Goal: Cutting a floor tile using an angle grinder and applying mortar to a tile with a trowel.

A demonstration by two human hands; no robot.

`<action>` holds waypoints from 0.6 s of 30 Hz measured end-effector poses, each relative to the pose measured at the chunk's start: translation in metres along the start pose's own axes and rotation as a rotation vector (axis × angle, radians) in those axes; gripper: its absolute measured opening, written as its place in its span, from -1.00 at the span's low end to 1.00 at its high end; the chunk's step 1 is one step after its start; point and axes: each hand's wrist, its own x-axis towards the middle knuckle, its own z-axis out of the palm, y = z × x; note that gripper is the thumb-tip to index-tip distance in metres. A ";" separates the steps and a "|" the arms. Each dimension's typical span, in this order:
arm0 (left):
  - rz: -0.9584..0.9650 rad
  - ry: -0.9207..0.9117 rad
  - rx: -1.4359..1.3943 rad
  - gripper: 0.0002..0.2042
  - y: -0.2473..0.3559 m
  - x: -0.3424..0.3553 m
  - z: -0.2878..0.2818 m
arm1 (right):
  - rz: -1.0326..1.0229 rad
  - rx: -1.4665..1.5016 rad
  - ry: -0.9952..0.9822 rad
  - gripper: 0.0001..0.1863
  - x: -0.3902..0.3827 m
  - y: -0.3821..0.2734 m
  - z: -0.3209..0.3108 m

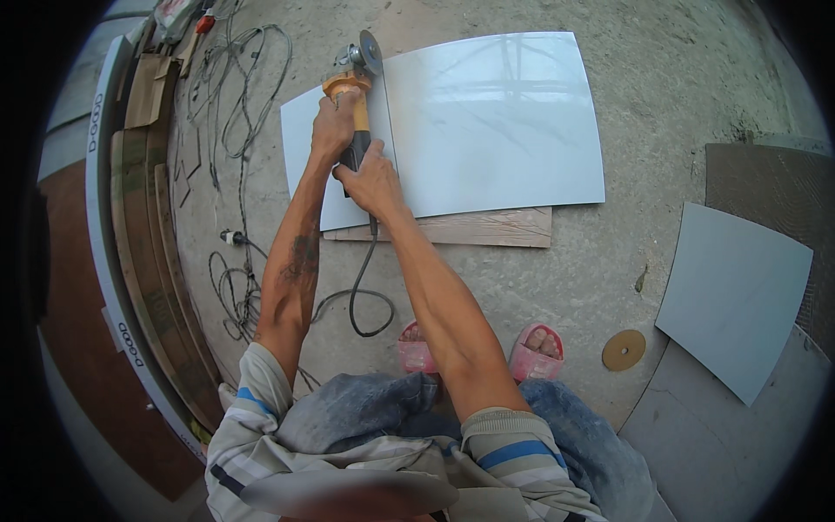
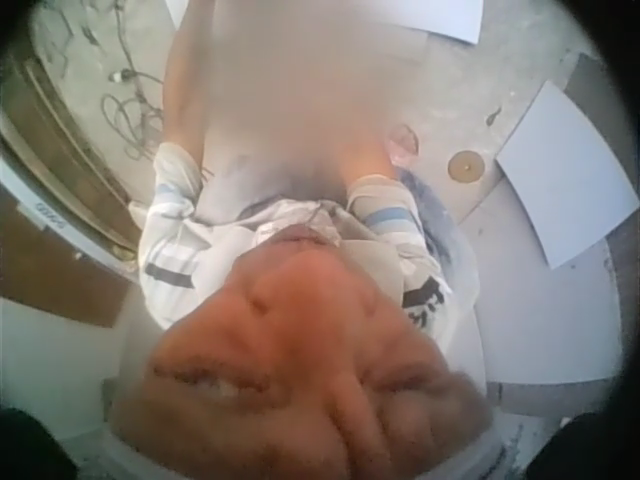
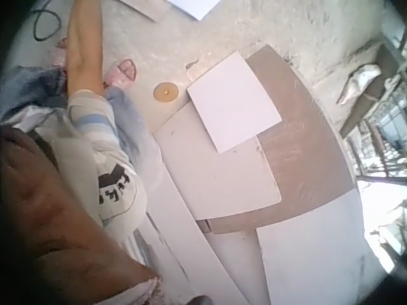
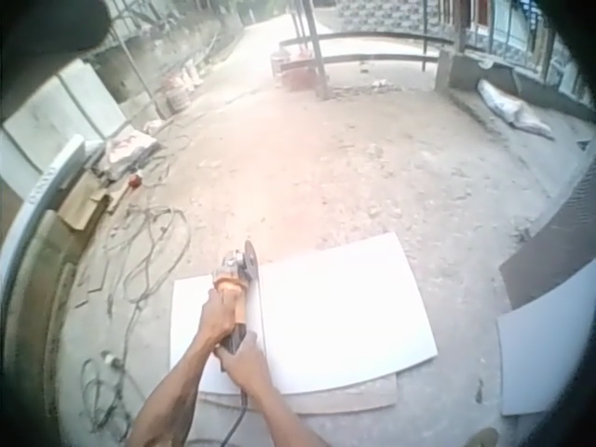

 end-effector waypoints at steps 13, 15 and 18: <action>0.057 -0.018 0.040 -0.19 0.002 0.003 0.001 | -0.002 0.008 0.011 -0.32 0.003 0.001 0.000; 0.033 -0.017 0.044 -0.19 0.000 -0.001 -0.001 | 0.005 -0.003 -0.008 -0.30 -0.002 -0.001 0.001; 0.000 -0.032 0.041 -0.20 0.001 -0.004 -0.004 | 0.007 0.003 0.000 -0.31 -0.009 -0.003 0.000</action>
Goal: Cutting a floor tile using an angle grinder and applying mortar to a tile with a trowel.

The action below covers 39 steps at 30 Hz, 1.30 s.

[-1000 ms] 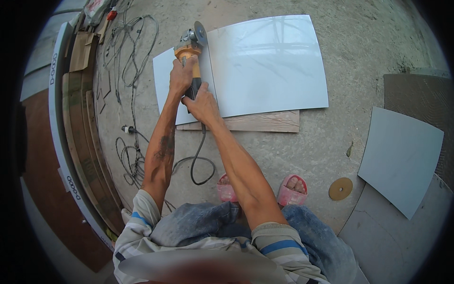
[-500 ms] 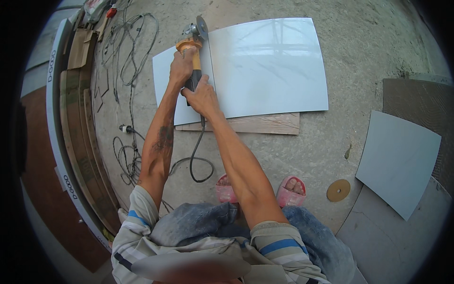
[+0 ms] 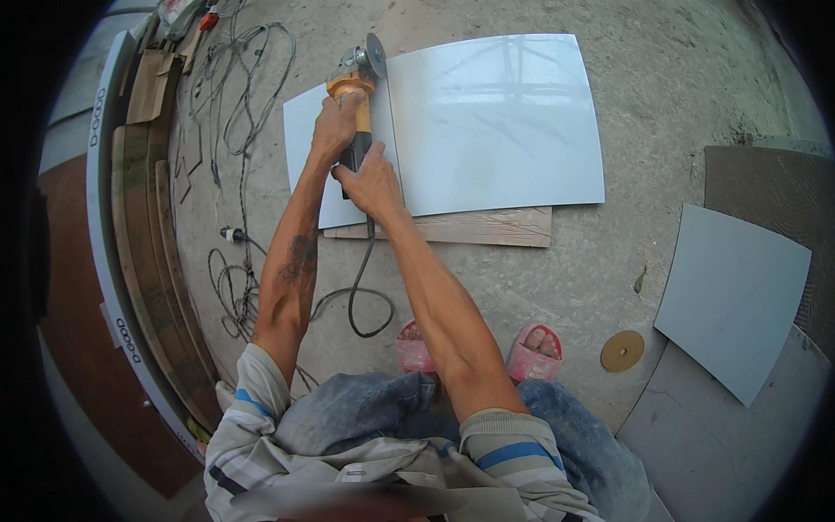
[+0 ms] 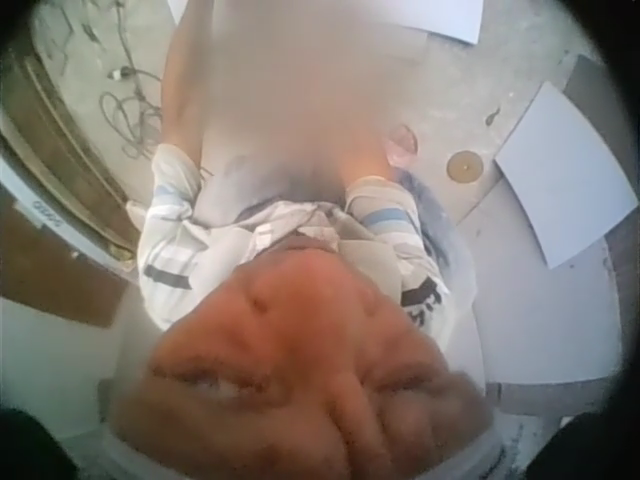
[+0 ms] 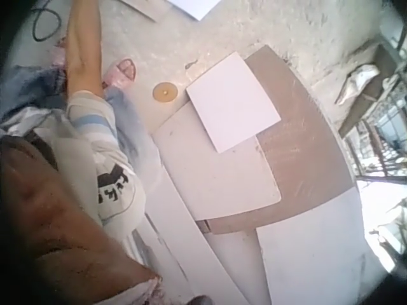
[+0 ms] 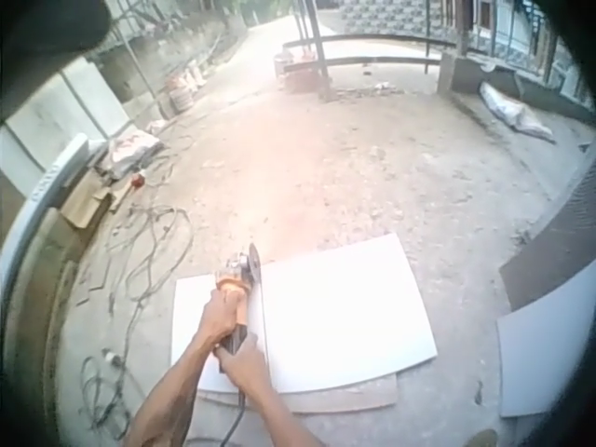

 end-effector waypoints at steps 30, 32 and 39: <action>0.006 -0.153 0.109 -0.33 -0.009 -0.023 -0.009 | 0.037 -0.011 0.032 -0.22 -0.034 -0.006 0.008; 0.033 -0.166 0.108 -0.30 -0.009 -0.029 -0.008 | 0.044 -0.031 0.037 -0.21 -0.037 -0.003 0.007; -0.019 -0.126 0.085 -0.23 -0.014 -0.039 -0.006 | 0.051 -0.023 0.021 -0.19 -0.048 -0.002 0.007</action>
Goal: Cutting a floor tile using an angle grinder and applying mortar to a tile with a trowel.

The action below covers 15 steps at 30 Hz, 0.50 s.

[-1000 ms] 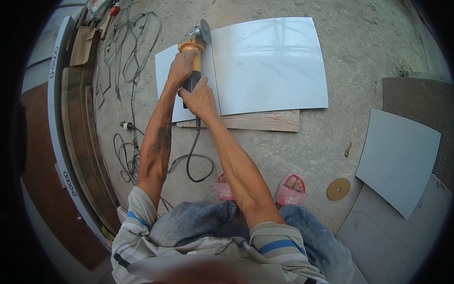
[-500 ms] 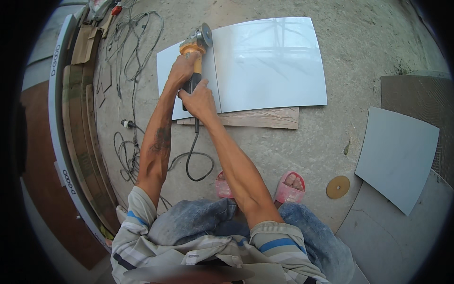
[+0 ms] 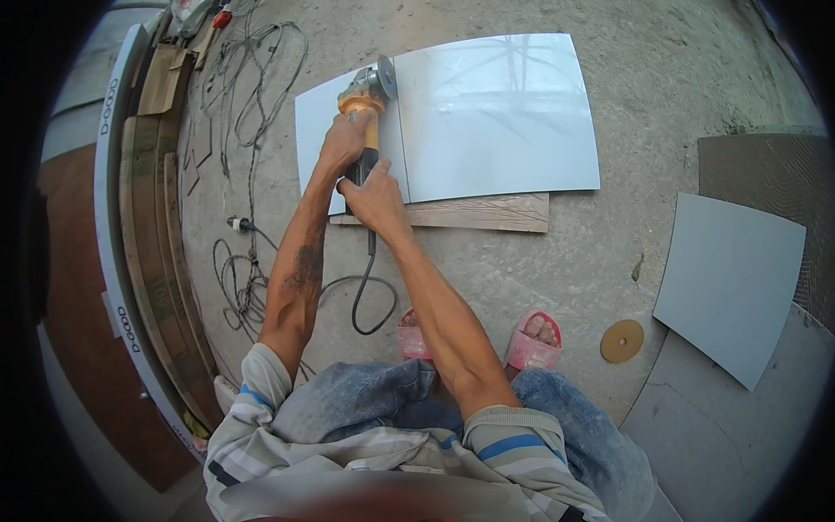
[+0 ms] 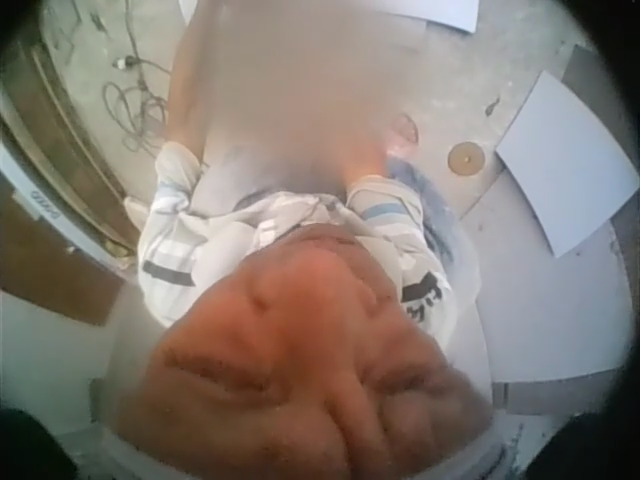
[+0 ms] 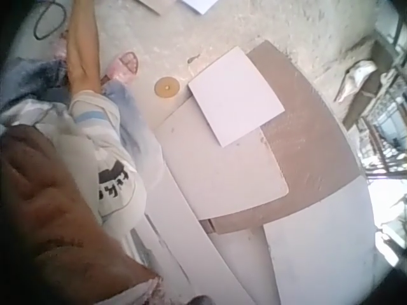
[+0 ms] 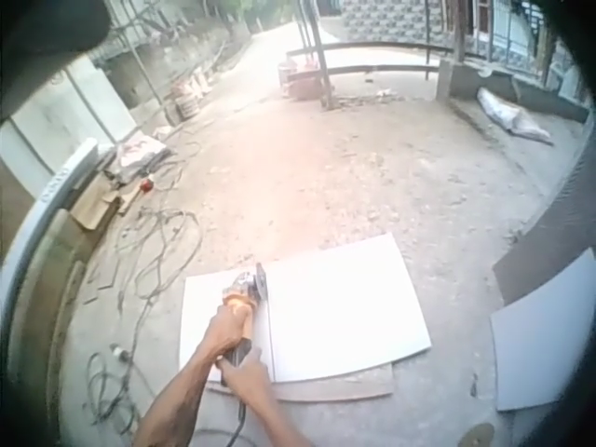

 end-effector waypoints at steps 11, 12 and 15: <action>0.086 -0.011 0.037 -0.27 -0.003 -0.031 0.006 | 0.021 -0.007 -0.014 -0.23 -0.018 0.016 0.003; 0.082 -0.017 0.035 -0.29 -0.005 -0.033 0.005 | 0.018 -0.012 -0.013 -0.23 -0.020 0.017 0.003; 0.025 -0.020 0.017 -0.32 -0.010 -0.035 0.008 | 0.025 -0.001 -0.020 -0.24 -0.029 0.016 0.004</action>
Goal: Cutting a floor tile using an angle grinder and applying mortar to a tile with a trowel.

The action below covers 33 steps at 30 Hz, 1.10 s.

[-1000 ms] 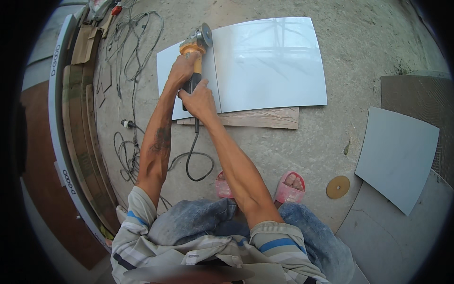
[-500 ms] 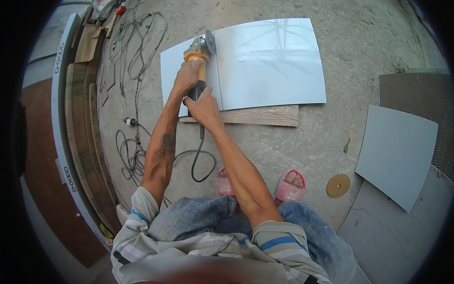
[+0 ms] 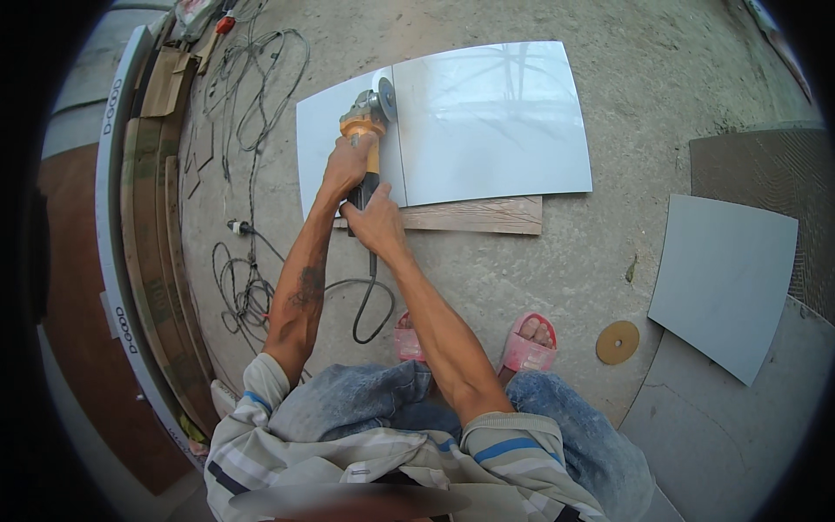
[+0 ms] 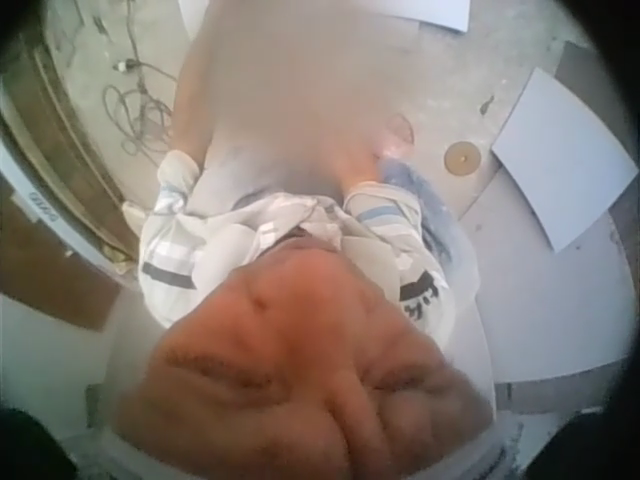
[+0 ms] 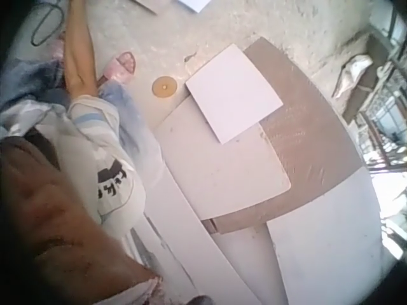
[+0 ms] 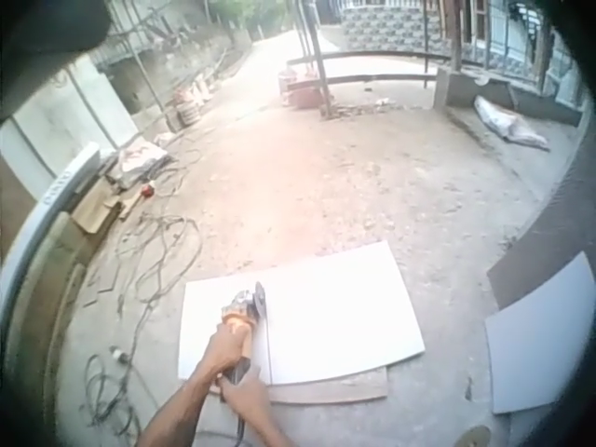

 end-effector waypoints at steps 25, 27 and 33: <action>-0.055 0.024 -0.089 -0.23 -0.011 -0.045 0.014 | 0.010 0.022 0.003 -0.30 -0.043 0.019 0.001; -0.062 0.016 -0.094 -0.23 -0.010 -0.048 0.014 | 0.047 0.054 -0.024 -0.30 -0.045 0.020 -0.001; -0.066 0.015 -0.093 -0.22 -0.014 -0.056 0.017 | 0.043 0.079 -0.023 -0.27 -0.053 0.023 0.001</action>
